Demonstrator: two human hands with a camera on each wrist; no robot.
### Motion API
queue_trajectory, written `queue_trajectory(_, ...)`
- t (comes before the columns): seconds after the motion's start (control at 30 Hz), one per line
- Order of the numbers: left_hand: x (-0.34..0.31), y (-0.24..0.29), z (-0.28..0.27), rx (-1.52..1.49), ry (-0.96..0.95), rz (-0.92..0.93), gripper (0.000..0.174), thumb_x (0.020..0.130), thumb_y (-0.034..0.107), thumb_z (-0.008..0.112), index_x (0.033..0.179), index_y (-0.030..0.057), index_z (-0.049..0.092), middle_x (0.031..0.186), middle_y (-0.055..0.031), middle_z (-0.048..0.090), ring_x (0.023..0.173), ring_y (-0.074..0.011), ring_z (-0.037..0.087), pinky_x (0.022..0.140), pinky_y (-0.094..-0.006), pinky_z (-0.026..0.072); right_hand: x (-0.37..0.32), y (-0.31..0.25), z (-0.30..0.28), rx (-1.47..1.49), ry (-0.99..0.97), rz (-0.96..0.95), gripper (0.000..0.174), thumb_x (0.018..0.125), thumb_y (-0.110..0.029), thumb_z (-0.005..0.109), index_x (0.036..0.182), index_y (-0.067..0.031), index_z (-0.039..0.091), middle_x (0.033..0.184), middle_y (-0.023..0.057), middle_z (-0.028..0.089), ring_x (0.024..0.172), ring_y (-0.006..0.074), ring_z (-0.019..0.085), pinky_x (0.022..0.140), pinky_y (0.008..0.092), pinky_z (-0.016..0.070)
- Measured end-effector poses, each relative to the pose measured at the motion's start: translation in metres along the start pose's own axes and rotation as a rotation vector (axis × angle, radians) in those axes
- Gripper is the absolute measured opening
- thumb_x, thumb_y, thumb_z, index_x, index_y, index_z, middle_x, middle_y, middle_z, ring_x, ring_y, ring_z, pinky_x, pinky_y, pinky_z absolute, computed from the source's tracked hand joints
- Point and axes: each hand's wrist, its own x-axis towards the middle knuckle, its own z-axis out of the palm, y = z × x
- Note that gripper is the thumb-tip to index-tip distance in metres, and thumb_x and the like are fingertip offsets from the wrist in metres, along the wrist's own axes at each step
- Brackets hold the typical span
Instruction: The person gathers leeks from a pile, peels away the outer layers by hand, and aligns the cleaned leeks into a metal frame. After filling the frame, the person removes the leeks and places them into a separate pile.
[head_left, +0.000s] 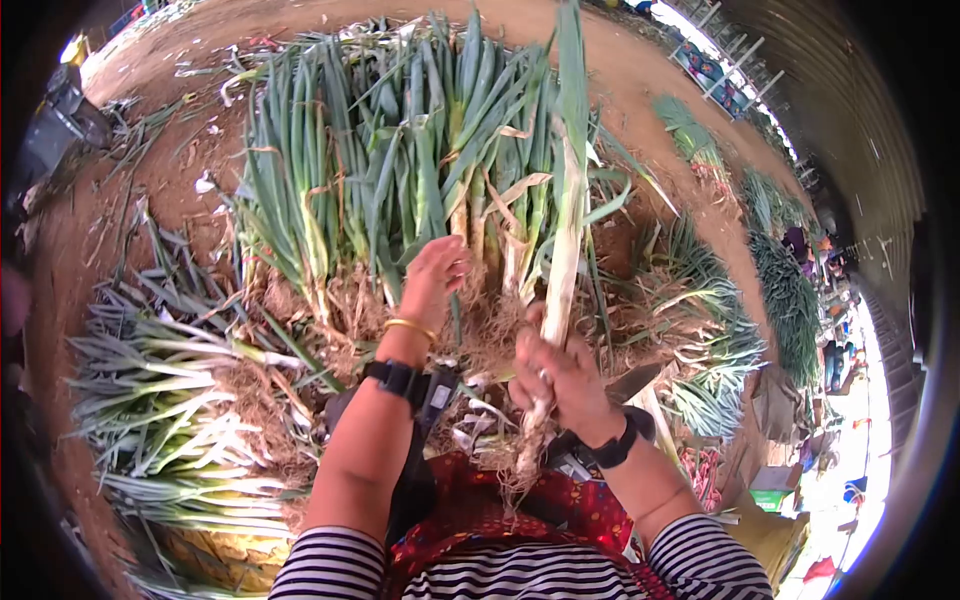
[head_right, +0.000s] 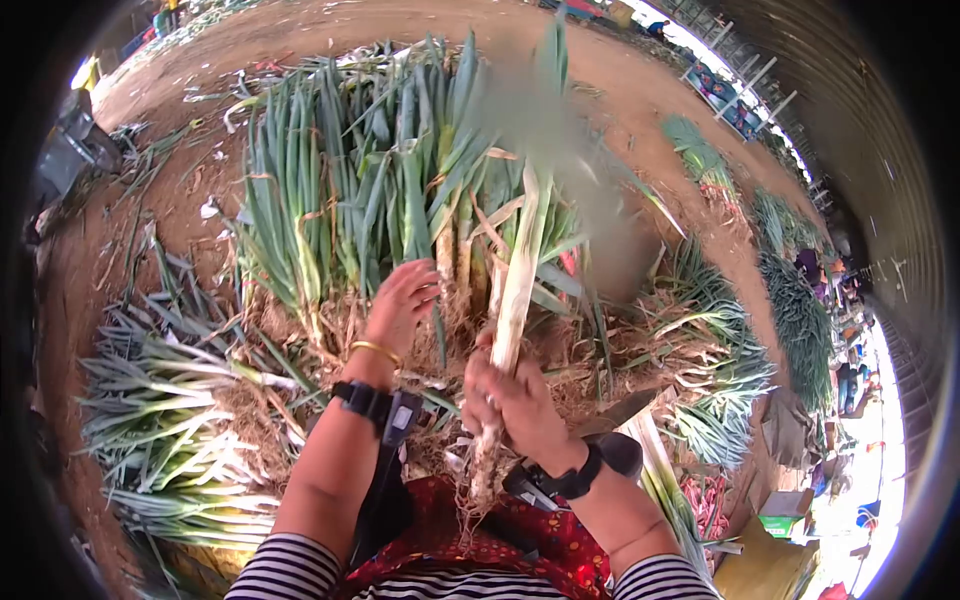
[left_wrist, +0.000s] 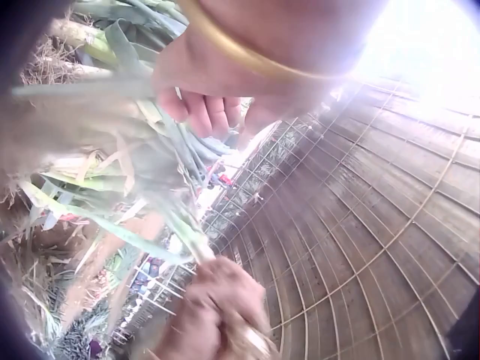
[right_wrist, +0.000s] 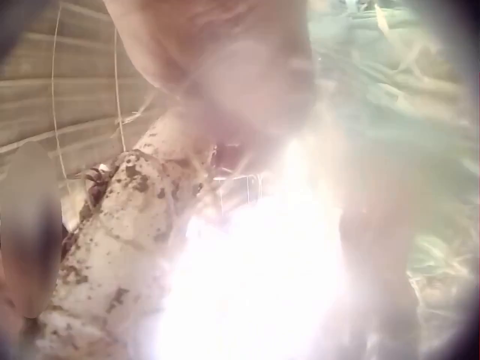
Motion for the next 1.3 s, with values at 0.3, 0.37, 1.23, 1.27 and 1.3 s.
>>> queue_trajectory(0.3,-0.086,0.031,0.031,-0.057,-0.272,0.337,0.062,0.091,0.054,0.036,0.130,0.0047,0.037,0.115,-0.0086,0.054,0.097,-0.0187,0.057,0.084,-0.0331,0.0483,-0.042,0.107,-0.047,-0.903,-0.016,-0.085,0.045,0.086,-0.017,0.061,0.122,-0.0011,0.037,0.084,0.0070,0.051,0.064,0.0137,0.047,0.057,0.0276,0.0404)
queue_trajectory(0.37,-0.099,0.025,0.029,-0.123,-0.222,0.290,0.061,0.091,0.053,0.038,0.129,0.0048,0.038,0.113,-0.0081,0.055,0.097,-0.0190,0.058,0.084,-0.0326,0.0488,-0.044,0.114,-0.057,-1.032,0.050,-0.041,0.050,0.087,-0.019,0.060,0.125,0.0004,0.035,0.079,0.0088,0.051,0.062,0.0157,0.047,0.057,0.0294,0.0407)
queue_trajectory(1.23,-0.135,0.075,0.033,-0.281,-0.108,0.454,0.026,0.083,0.033,0.065,0.082,0.0119,0.049,0.061,0.0052,0.038,0.052,-0.0065,0.036,0.049,-0.0216,0.0327,-0.121,0.082,-0.177,-1.130,0.114,0.070,0.023,0.087,-0.024,0.054,0.093,-0.0018,0.055,0.074,0.0099,0.057,0.069,0.0236,0.057,0.062,0.0356,0.0437)
queue_trajectory(1.27,-0.135,0.082,0.026,-0.257,-0.102,0.473,0.023,0.082,0.028,0.067,0.081,0.0121,0.049,0.060,0.0058,0.036,0.052,-0.0059,0.035,0.049,-0.0213,0.0324,-0.127,0.090,-0.185,-1.119,0.113,0.069,0.023,0.087,-0.024,0.054,0.093,-0.0018,0.055,0.074,0.0099,0.057,0.069,0.0236,0.057,0.062,0.0356,0.0437)
queue_trajectory(1.3,-0.136,0.088,0.023,-0.282,-0.116,0.454,0.017,0.081,0.021,0.067,0.082,0.0124,0.051,0.060,0.0064,0.036,0.051,-0.0056,0.034,0.049,-0.0214,0.0312,-0.132,0.096,-0.192,-1.363,0.084,0.150,0.024,0.085,-0.023,0.056,0.097,-0.0016,0.055,0.081,0.0135,0.058,0.078,0.0277,0.058,0.068,0.0387,0.0444)
